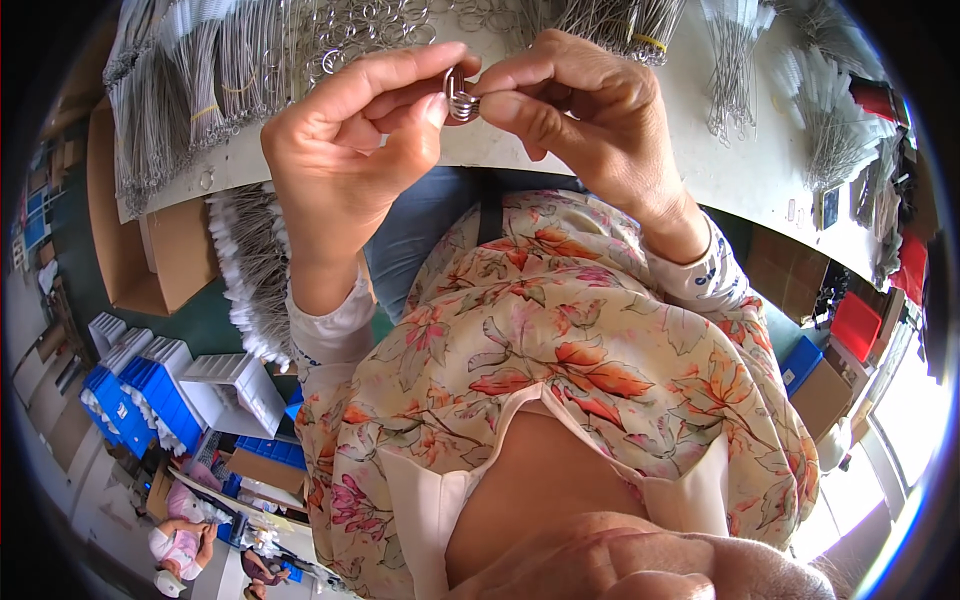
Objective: Assembling wire-handle cleaning brushes by attaching metal rings to the handles.
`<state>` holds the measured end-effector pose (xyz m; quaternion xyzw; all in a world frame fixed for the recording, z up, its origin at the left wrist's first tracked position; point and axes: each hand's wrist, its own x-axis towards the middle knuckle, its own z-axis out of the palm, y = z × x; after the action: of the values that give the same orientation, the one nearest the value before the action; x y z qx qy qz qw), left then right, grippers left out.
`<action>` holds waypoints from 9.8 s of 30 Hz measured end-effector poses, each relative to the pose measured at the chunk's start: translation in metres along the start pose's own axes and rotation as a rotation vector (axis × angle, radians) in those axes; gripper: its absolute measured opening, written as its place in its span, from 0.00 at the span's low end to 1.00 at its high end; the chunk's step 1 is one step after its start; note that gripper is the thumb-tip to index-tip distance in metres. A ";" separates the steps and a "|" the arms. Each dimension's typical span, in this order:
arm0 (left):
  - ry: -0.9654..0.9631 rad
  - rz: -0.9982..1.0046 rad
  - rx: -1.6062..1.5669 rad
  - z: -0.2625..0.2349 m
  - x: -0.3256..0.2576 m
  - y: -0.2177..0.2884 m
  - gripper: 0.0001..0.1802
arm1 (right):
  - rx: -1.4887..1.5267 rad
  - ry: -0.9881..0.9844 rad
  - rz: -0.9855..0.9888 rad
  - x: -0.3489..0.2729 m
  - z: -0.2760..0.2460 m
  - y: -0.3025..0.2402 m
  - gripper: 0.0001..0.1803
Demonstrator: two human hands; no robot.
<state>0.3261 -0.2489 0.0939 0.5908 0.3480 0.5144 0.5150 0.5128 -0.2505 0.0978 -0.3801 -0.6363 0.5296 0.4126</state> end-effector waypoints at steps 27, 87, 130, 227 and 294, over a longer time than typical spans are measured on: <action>0.155 -0.200 1.068 -0.127 0.079 -0.068 0.14 | -0.955 0.103 -0.495 0.008 0.041 0.102 0.08; 0.423 -0.155 0.995 -0.270 0.097 -0.004 0.14 | -0.584 1.223 -0.187 -0.025 -0.306 0.037 0.11; -0.090 0.472 0.464 0.083 0.062 -0.019 0.14 | 0.339 0.175 0.060 -0.002 -0.046 -0.029 0.12; 0.017 0.395 0.508 -0.011 -0.007 0.019 0.18 | 0.222 -0.087 0.116 0.015 0.009 -0.022 0.07; -0.025 -0.840 1.220 -0.219 -0.319 -0.107 0.12 | -0.238 -0.357 0.057 0.043 0.131 0.102 0.04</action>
<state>0.0546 -0.4698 -0.1023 0.5948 0.7630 -0.0174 0.2526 0.3808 -0.2430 -0.0107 -0.3443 -0.7461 0.5212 0.2304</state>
